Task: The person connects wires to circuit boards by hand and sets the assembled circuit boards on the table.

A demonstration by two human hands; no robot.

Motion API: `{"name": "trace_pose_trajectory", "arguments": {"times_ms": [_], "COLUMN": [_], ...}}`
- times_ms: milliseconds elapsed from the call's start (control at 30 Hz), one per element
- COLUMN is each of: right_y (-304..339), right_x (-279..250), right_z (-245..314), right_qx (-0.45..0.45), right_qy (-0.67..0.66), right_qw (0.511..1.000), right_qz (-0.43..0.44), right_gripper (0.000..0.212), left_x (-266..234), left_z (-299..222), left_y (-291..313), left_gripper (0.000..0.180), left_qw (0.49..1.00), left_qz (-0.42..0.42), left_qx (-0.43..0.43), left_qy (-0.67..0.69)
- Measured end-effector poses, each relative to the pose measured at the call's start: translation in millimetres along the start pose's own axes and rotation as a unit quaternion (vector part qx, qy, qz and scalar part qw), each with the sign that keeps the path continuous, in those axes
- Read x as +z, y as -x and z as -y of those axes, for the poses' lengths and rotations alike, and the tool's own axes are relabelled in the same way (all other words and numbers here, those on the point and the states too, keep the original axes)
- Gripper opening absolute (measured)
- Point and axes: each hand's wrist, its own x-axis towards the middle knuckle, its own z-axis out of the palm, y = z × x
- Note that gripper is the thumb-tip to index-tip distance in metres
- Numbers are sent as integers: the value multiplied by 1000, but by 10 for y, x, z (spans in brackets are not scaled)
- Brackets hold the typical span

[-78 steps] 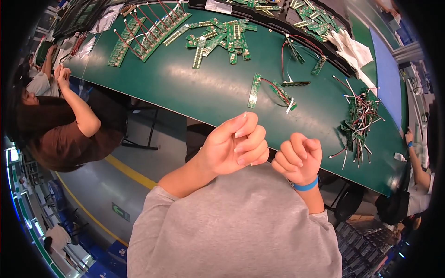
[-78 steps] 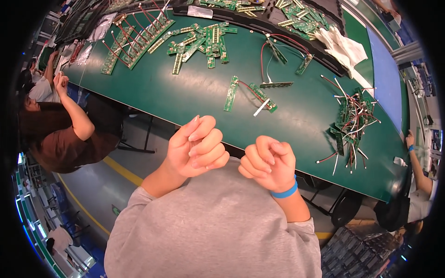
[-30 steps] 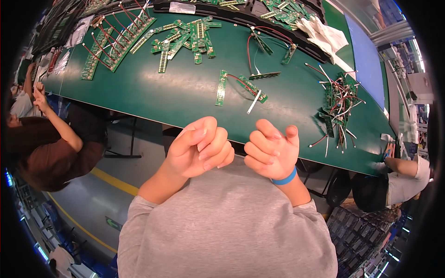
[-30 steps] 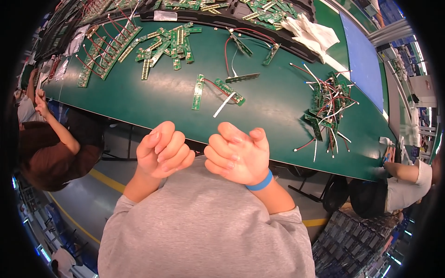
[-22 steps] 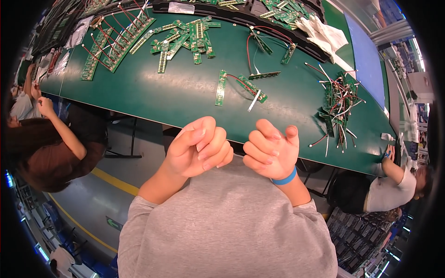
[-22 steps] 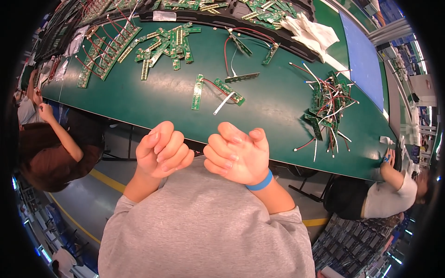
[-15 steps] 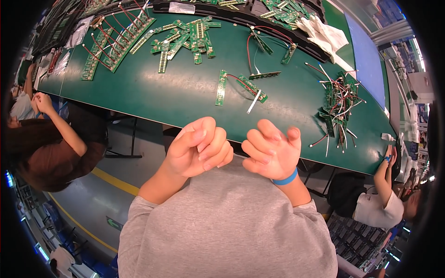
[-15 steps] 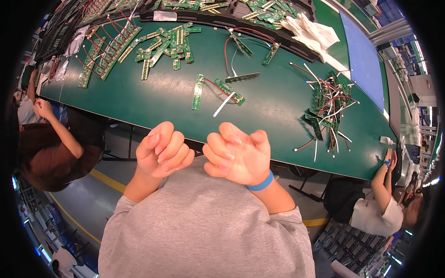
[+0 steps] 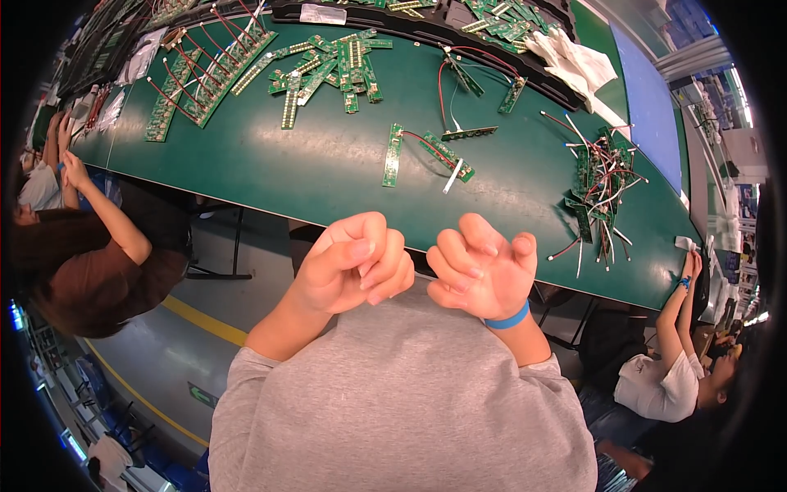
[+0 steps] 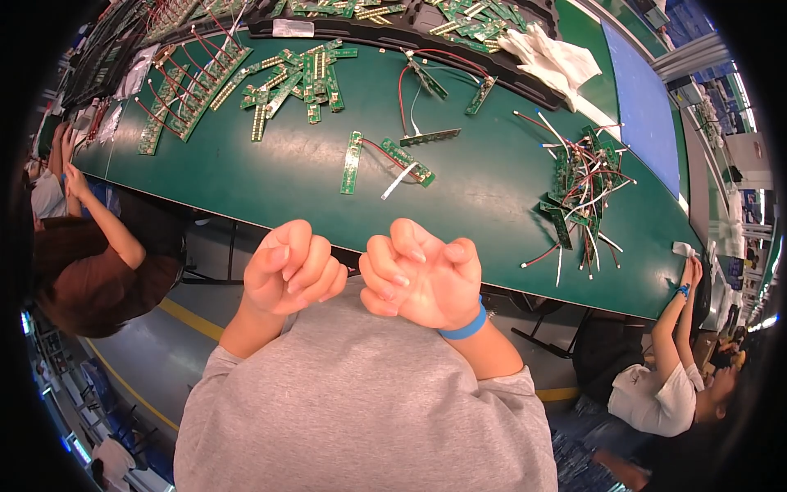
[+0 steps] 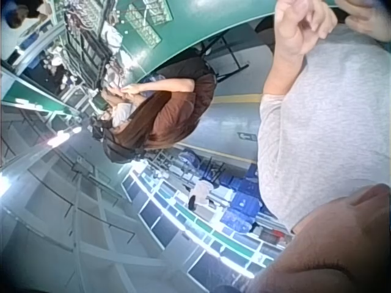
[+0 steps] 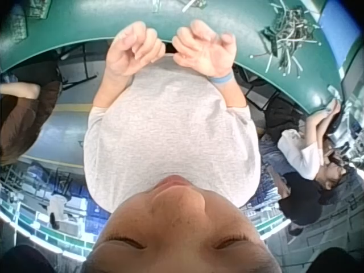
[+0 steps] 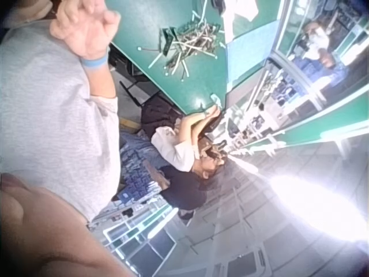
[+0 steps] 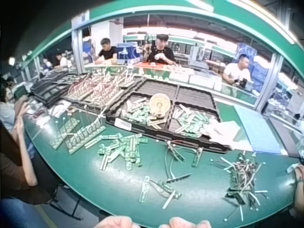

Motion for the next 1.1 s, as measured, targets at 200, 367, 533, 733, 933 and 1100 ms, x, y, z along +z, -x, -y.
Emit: {"name": "trace_pose_trajectory", "arguments": {"times_ms": [200, 367, 533, 733, 933, 1100], "right_y": [5, -14, 11, 26, 16, 17], "right_x": [18, 84, 102, 123, 136, 130], "right_z": [-15, -17, -13, -13, -13, -9], "right_qx": [-33, -78, -92, -102, -98, -96], "right_qy": [42, 156, 219, 250, 264, 268], "right_qw": [999, 984, 970, 961, 957, 956], "right_qz": [-8, -24, -53, -63, -69, -67], "right_gripper": [27, 28, 28, 29, 29, 29], "left_x": [147, 272, 259, 241, 247, 253], "left_z": [1, 14, 45, 65, 48, 40], "left_y": [64, -18, -26, -28, -25, -30], "left_gripper": [19, 15, 16, 16, 15, 14], "left_qw": [960, 798, 762, 739, 742, 747], "left_qz": [-87, -23, -16, -19, -26, -28], "left_qx": [-25, 2, 36, 53, 49, 39], "left_qy": [-264, -602, -647, -671, -668, -663]}}
